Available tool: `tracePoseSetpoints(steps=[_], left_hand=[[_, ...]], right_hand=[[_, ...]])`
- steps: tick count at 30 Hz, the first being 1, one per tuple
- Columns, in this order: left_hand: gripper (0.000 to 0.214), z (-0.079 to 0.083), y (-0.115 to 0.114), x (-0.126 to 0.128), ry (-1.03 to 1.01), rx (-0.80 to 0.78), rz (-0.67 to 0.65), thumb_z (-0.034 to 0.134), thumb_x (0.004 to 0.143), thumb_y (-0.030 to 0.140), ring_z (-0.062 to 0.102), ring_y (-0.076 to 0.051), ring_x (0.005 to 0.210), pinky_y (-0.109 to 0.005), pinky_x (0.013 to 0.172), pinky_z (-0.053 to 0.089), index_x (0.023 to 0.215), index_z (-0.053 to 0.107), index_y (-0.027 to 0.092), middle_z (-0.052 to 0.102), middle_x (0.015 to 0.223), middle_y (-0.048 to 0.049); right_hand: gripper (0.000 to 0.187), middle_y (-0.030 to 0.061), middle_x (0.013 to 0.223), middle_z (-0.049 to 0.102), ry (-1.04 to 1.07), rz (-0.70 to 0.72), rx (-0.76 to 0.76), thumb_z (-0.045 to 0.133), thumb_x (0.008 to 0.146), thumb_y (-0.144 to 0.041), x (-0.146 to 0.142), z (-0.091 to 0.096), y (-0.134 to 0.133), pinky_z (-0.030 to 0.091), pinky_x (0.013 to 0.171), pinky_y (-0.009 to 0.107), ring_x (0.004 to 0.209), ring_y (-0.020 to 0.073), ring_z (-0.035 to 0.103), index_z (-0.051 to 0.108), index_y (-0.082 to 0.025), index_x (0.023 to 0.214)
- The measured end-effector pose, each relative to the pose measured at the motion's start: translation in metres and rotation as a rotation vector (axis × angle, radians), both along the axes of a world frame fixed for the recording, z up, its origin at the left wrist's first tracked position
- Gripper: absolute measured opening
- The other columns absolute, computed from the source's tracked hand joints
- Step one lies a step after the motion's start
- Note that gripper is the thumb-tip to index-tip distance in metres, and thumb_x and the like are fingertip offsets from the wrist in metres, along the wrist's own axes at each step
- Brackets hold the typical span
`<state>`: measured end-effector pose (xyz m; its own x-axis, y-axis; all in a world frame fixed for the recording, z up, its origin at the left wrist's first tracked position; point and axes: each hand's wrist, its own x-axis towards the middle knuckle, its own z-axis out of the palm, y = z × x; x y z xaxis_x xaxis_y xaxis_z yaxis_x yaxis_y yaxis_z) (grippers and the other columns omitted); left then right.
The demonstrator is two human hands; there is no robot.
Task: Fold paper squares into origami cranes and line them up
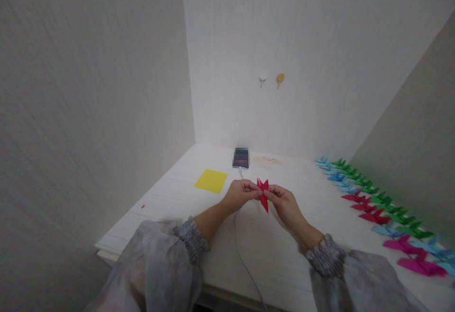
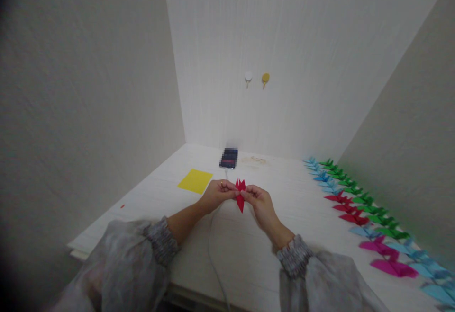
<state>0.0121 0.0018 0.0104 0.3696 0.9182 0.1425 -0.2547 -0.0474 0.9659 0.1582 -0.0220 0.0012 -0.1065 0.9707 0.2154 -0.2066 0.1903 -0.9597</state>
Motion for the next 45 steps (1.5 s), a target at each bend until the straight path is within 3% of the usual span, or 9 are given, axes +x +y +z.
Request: tracePoseSetpoints(steps=[10, 16, 23, 32, 37, 45], left_hand=[[0.027, -0.007, 0.002, 0.002, -0.009, 0.032, -0.030, 0.072, 0.051, 0.026, 0.057, -0.010, 0.056, -0.025, 0.061, 0.045, 0.067, 0.056, 0.011, 0.062, 0.061, -0.0011], [0.028, -0.003, -0.001, 0.004, -0.064, -0.030, 0.000, 0.071, 0.053, 0.029, 0.058, -0.012, 0.057, -0.029, 0.063, 0.046, 0.064, 0.053, 0.011, 0.061, 0.060, -0.0013], [0.028, -0.004, -0.001, 0.006, -0.078, -0.006, 0.042, 0.070, 0.053, 0.027, 0.056, -0.010, 0.053, -0.025, 0.058, 0.045, 0.061, 0.049, 0.011, 0.058, 0.056, 0.0004], [0.039, -0.004, 0.001, 0.004, -0.069, -0.029, 0.034, 0.067, 0.058, 0.023, 0.053, -0.008, 0.047, -0.022, 0.051, 0.044, 0.091, 0.050, 0.012, 0.056, 0.055, 0.0030], [0.031, -0.002, 0.001, 0.001, -0.027, -0.084, -0.047, 0.066, 0.058, 0.030, 0.056, -0.010, 0.053, -0.024, 0.056, 0.044, 0.079, 0.057, 0.009, 0.062, 0.065, -0.0040], [0.028, -0.003, 0.001, 0.000, -0.065, -0.081, -0.071, 0.069, 0.054, 0.030, 0.056, -0.011, 0.056, -0.027, 0.060, 0.043, 0.068, 0.055, 0.011, 0.061, 0.062, -0.0024]], right_hand=[[0.014, -0.0019, 0.059, 0.058, -0.016, -0.060, -0.014, 0.067, 0.063, -0.026, -0.001, 0.002, 0.000, 0.039, 0.057, 0.024, 0.056, 0.0102, 0.052, 0.057, -0.017, 0.065], [0.016, -0.0019, 0.060, 0.057, -0.026, -0.144, 0.010, 0.066, 0.063, -0.027, -0.005, 0.001, 0.000, 0.039, 0.057, 0.024, 0.057, 0.0106, 0.051, 0.054, -0.017, 0.066], [0.024, -0.0040, 0.067, 0.056, 0.081, -0.130, 0.038, 0.067, 0.063, -0.025, -0.011, 0.001, -0.001, 0.040, 0.059, 0.023, 0.061, 0.0102, 0.052, 0.049, -0.021, 0.078], [0.026, -0.0025, 0.070, 0.057, 0.002, -0.055, 0.108, 0.064, 0.066, -0.026, -0.014, 0.005, -0.006, 0.041, 0.062, 0.024, 0.065, 0.0115, 0.053, 0.045, -0.022, 0.083], [0.029, -0.0053, 0.066, 0.054, 0.073, 0.040, 0.080, 0.064, 0.067, -0.023, -0.010, 0.000, -0.005, 0.042, 0.064, 0.027, 0.061, 0.0114, 0.053, 0.042, -0.024, 0.087], [0.034, -0.0066, 0.065, 0.053, 0.039, 0.069, 0.062, 0.065, 0.064, -0.027, -0.015, 0.002, -0.008, 0.041, 0.061, 0.026, 0.060, 0.0116, 0.052, 0.040, -0.026, 0.088]])
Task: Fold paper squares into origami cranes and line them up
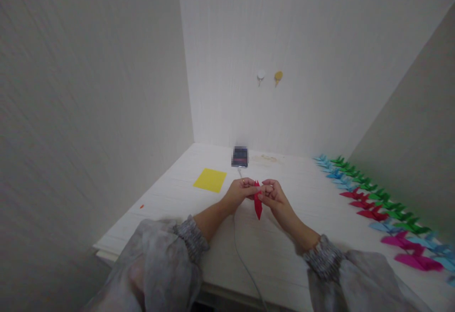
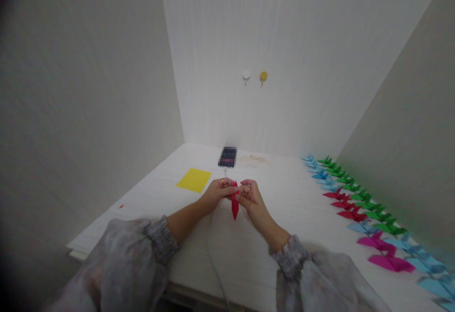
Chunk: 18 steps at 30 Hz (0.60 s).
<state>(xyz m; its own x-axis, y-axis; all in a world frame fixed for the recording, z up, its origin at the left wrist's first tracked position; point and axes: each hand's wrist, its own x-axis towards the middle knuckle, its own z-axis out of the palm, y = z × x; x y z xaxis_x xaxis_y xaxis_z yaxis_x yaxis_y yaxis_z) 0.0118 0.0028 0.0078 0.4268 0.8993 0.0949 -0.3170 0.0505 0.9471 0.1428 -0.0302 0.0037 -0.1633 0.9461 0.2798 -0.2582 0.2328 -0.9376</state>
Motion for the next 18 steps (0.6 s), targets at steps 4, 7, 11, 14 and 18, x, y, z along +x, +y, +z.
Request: tracePoseSetpoints(steps=[4, 7, 11, 14, 18], left_hand=[[0.025, -0.0006, 0.0007, 0.0009, 0.024, 0.030, 0.071, 0.068, 0.056, 0.029, 0.052, -0.009, 0.052, -0.023, 0.056, 0.040, 0.065, 0.054, 0.011, 0.058, 0.057, -0.0005], [0.024, -0.0022, 0.0018, 0.0009, 0.063, 0.065, 0.130, 0.068, 0.055, 0.029, 0.049, -0.007, 0.050, -0.021, 0.053, 0.037, 0.060, 0.053, 0.011, 0.056, 0.054, 0.0008], [0.026, -0.0047, 0.0035, 0.0012, 0.082, 0.066, 0.146, 0.068, 0.054, 0.030, 0.048, -0.007, 0.050, -0.022, 0.053, 0.037, 0.054, 0.050, 0.012, 0.053, 0.052, 0.0017], [0.028, -0.0049, 0.0032, 0.0017, 0.063, 0.043, 0.134, 0.068, 0.054, 0.031, 0.048, -0.008, 0.049, -0.023, 0.054, 0.038, 0.053, 0.048, 0.012, 0.053, 0.051, 0.0018], [0.030, -0.0025, 0.0008, 0.0015, 0.013, 0.013, 0.110, 0.068, 0.054, 0.032, 0.049, -0.008, 0.050, -0.024, 0.055, 0.040, 0.053, 0.046, 0.012, 0.053, 0.052, 0.0017]], right_hand=[[0.029, -0.0039, 0.063, 0.055, -0.089, -0.069, -0.019, 0.064, 0.063, -0.034, -0.0018, 0.0001, 0.0005, 0.041, 0.060, 0.027, 0.059, 0.0124, 0.052, 0.046, -0.022, 0.083], [0.023, -0.0026, 0.059, 0.055, -0.193, -0.105, -0.059, 0.064, 0.062, -0.036, -0.0001, -0.0024, 0.0033, 0.039, 0.055, 0.025, 0.055, 0.0115, 0.051, 0.051, -0.018, 0.067], [0.020, -0.0045, 0.052, 0.053, -0.273, -0.140, -0.064, 0.066, 0.060, -0.033, 0.0031, -0.0045, 0.0062, 0.034, 0.048, 0.023, 0.048, 0.0094, 0.045, 0.053, -0.017, 0.061], [0.019, -0.0051, 0.051, 0.051, -0.307, -0.135, -0.032, 0.066, 0.060, -0.032, 0.0042, -0.0029, 0.0059, 0.032, 0.047, 0.022, 0.047, 0.0090, 0.044, 0.055, -0.017, 0.061], [0.017, -0.0055, 0.051, 0.051, -0.296, -0.115, -0.017, 0.065, 0.061, -0.033, 0.0024, 0.0010, 0.0032, 0.031, 0.047, 0.022, 0.047, 0.0088, 0.044, 0.057, -0.018, 0.063]])
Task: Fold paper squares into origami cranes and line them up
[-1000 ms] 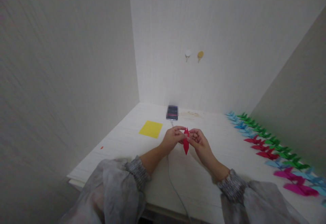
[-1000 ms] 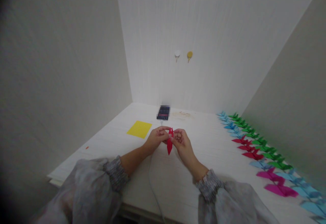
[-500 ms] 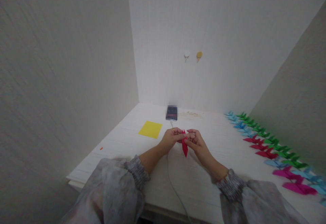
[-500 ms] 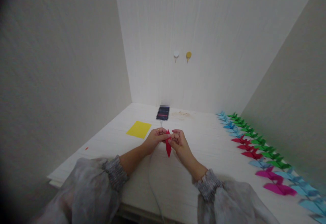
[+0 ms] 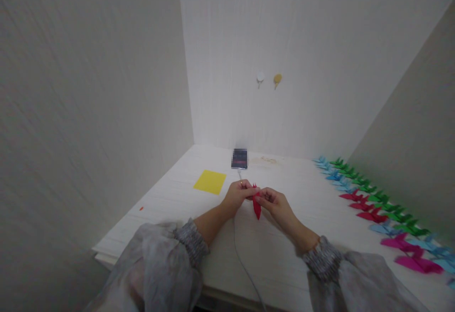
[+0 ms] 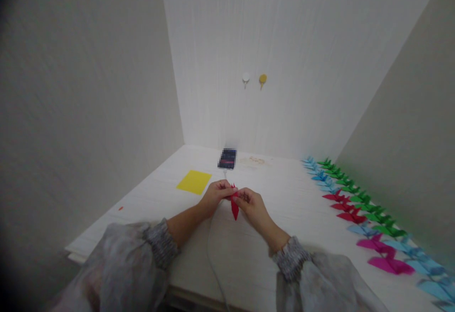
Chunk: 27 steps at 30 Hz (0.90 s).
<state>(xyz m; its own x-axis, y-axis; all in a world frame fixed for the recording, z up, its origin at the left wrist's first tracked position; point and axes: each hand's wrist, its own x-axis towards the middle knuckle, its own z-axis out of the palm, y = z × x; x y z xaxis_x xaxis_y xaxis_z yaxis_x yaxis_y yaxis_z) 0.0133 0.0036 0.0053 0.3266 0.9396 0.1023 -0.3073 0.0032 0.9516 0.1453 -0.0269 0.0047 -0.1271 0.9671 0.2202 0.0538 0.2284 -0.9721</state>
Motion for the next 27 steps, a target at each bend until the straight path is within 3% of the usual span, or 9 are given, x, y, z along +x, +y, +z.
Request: tracePoseSetpoints(steps=[10, 19, 24, 27], left_hand=[[0.029, 0.002, -0.001, 0.000, 0.060, 0.063, 0.026, 0.066, 0.056, 0.034, 0.043, -0.006, 0.046, -0.020, 0.048, 0.032, 0.053, 0.047, 0.013, 0.048, 0.048, 0.0040], [0.029, 0.000, -0.001, -0.003, 0.046, 0.060, 0.046, 0.061, 0.062, 0.036, 0.041, -0.006, 0.044, -0.020, 0.048, 0.032, 0.052, 0.046, 0.013, 0.047, 0.046, 0.0033], [0.035, -0.005, 0.003, -0.002, 0.100, 0.065, 0.048, 0.055, 0.066, 0.045, 0.040, -0.007, 0.040, -0.021, 0.043, 0.030, 0.052, 0.047, 0.014, 0.044, 0.043, 0.0031], [0.038, -0.004, 0.005, -0.003, 0.119, 0.080, 0.081, 0.051, 0.068, 0.049, 0.041, -0.007, 0.042, -0.021, 0.045, 0.032, 0.054, 0.049, 0.013, 0.046, 0.045, 0.0022]], right_hand=[[0.020, -0.0067, 0.047, 0.050, 0.056, 0.013, -0.095, 0.068, 0.056, -0.031, -0.005, 0.005, -0.003, 0.029, 0.043, 0.021, 0.042, 0.0074, 0.042, 0.053, -0.018, 0.056], [0.020, -0.0070, 0.047, 0.047, 0.024, 0.043, -0.061, 0.066, 0.058, -0.028, -0.006, 0.001, -0.003, 0.029, 0.042, 0.020, 0.042, 0.0071, 0.041, 0.049, -0.018, 0.057], [0.022, -0.0017, 0.055, 0.059, 0.126, 0.095, -0.114, 0.064, 0.061, -0.032, -0.011, 0.002, -0.007, 0.040, 0.049, 0.024, 0.052, 0.0133, 0.056, 0.046, -0.019, 0.062], [0.023, -0.0008, 0.057, 0.060, 0.164, 0.067, -0.127, 0.064, 0.061, -0.034, -0.011, 0.003, -0.006, 0.043, 0.051, 0.027, 0.053, 0.0145, 0.058, 0.047, -0.019, 0.064]])
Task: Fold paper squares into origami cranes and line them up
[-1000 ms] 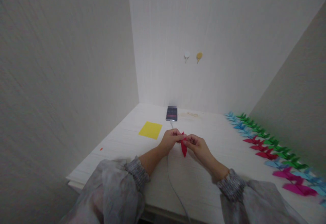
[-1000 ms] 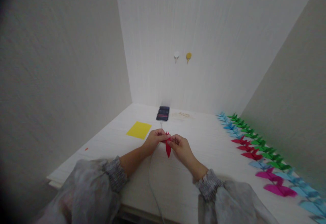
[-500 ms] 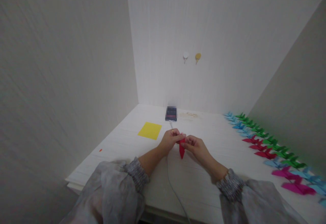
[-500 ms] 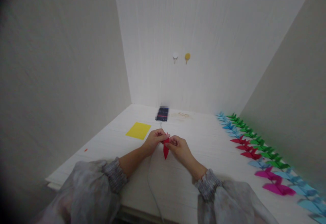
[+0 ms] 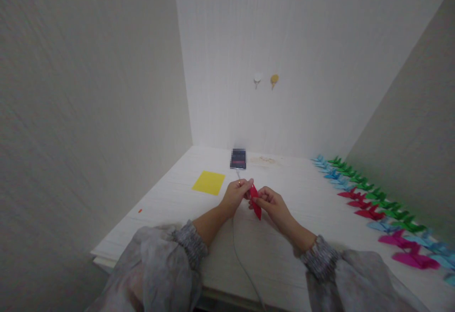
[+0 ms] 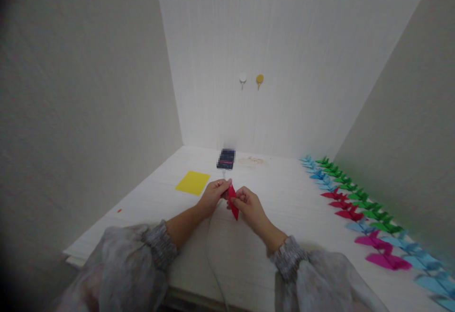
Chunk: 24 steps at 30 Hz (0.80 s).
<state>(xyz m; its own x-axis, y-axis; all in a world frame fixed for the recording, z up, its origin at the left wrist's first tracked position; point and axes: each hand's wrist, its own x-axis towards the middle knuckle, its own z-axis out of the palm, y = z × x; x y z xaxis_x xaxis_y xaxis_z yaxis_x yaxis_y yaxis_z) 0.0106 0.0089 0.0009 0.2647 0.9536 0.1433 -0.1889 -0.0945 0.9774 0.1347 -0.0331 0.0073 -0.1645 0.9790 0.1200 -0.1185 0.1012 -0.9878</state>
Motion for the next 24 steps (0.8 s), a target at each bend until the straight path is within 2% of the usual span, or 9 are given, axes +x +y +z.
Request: tracePoseSetpoints(steps=[3, 5, 7, 10, 12, 16, 22, 24], left_hand=[[0.040, 0.001, 0.002, 0.000, -0.015, -0.011, 0.092, 0.048, 0.068, 0.052, 0.043, -0.007, 0.044, -0.020, 0.047, 0.034, 0.060, 0.053, 0.013, 0.049, 0.049, 0.0015], [0.040, 0.002, 0.001, 0.000, -0.012, -0.029, 0.111, 0.050, 0.067, 0.053, 0.043, -0.006, 0.043, -0.020, 0.046, 0.034, 0.061, 0.053, 0.013, 0.050, 0.051, 0.0012], [0.040, 0.003, -0.002, 0.002, 0.019, -0.042, 0.031, 0.051, 0.066, 0.052, 0.043, -0.006, 0.042, -0.020, 0.045, 0.034, 0.060, 0.053, 0.013, 0.051, 0.052, 0.0006], [0.040, 0.004, -0.007, 0.005, 0.040, -0.060, -0.158, 0.050, 0.068, 0.052, 0.045, -0.006, 0.042, -0.021, 0.045, 0.037, 0.064, 0.054, 0.012, 0.053, 0.058, -0.0007], [0.039, 0.004, -0.008, 0.007, 0.056, -0.046, -0.161, 0.049, 0.068, 0.051, 0.046, -0.006, 0.043, -0.021, 0.045, 0.037, 0.062, 0.054, 0.012, 0.053, 0.057, -0.0007], [0.033, -0.001, -0.004, 0.006, 0.084, -0.031, -0.082, 0.052, 0.068, 0.045, 0.047, -0.007, 0.045, -0.020, 0.048, 0.037, 0.062, 0.053, 0.013, 0.050, 0.051, 0.0011], [0.029, -0.005, 0.004, 0.002, -0.062, -0.120, -0.046, 0.057, 0.064, 0.040, 0.046, -0.007, 0.048, -0.021, 0.052, 0.036, 0.064, 0.052, 0.012, 0.052, 0.054, 0.0013], [0.031, -0.006, 0.006, 0.000, -0.070, -0.145, -0.072, 0.058, 0.063, 0.042, 0.045, -0.006, 0.047, -0.021, 0.052, 0.035, 0.062, 0.052, 0.011, 0.052, 0.053, 0.0011]], right_hand=[[0.021, -0.0015, 0.056, 0.058, -0.089, -0.154, 0.075, 0.062, 0.062, -0.036, 0.005, -0.002, 0.004, 0.042, 0.052, 0.026, 0.052, 0.0133, 0.054, 0.051, -0.019, 0.066], [0.017, -0.0010, 0.056, 0.055, -0.257, -0.298, 0.195, 0.058, 0.067, -0.036, 0.011, -0.003, 0.006, 0.040, 0.052, 0.026, 0.052, 0.0131, 0.052, 0.054, -0.019, 0.067], [0.015, 0.0000, 0.057, 0.053, -0.489, -0.418, 0.375, 0.054, 0.071, -0.033, 0.017, -0.004, 0.007, 0.038, 0.053, 0.026, 0.054, 0.0134, 0.049, 0.056, -0.019, 0.067], [0.014, 0.0032, 0.066, 0.053, -0.787, -0.467, 0.637, 0.049, 0.076, -0.028, 0.022, -0.002, 0.006, 0.038, 0.059, 0.028, 0.063, 0.0153, 0.049, 0.058, -0.020, 0.069], [0.016, 0.0051, 0.071, 0.054, -0.926, -0.443, 0.730, 0.046, 0.079, -0.026, 0.022, -0.001, 0.006, 0.038, 0.060, 0.028, 0.067, 0.0162, 0.050, 0.060, -0.021, 0.072], [0.019, 0.0070, 0.075, 0.054, -1.043, -0.324, 0.770, 0.042, 0.081, -0.024, 0.017, 0.000, 0.006, 0.040, 0.057, 0.028, 0.066, 0.0166, 0.050, 0.061, -0.021, 0.081], [0.023, 0.0094, 0.089, 0.051, -0.873, -0.101, 0.824, 0.047, 0.079, -0.023, 0.014, 0.003, 0.002, 0.045, 0.070, 0.033, 0.079, 0.0188, 0.050, 0.053, -0.020, 0.101], [0.025, 0.0086, 0.089, 0.051, -0.822, -0.039, 0.820, 0.042, 0.081, -0.020, 0.018, 0.004, 0.002, 0.045, 0.070, 0.033, 0.080, 0.0176, 0.050, 0.052, -0.020, 0.104]])
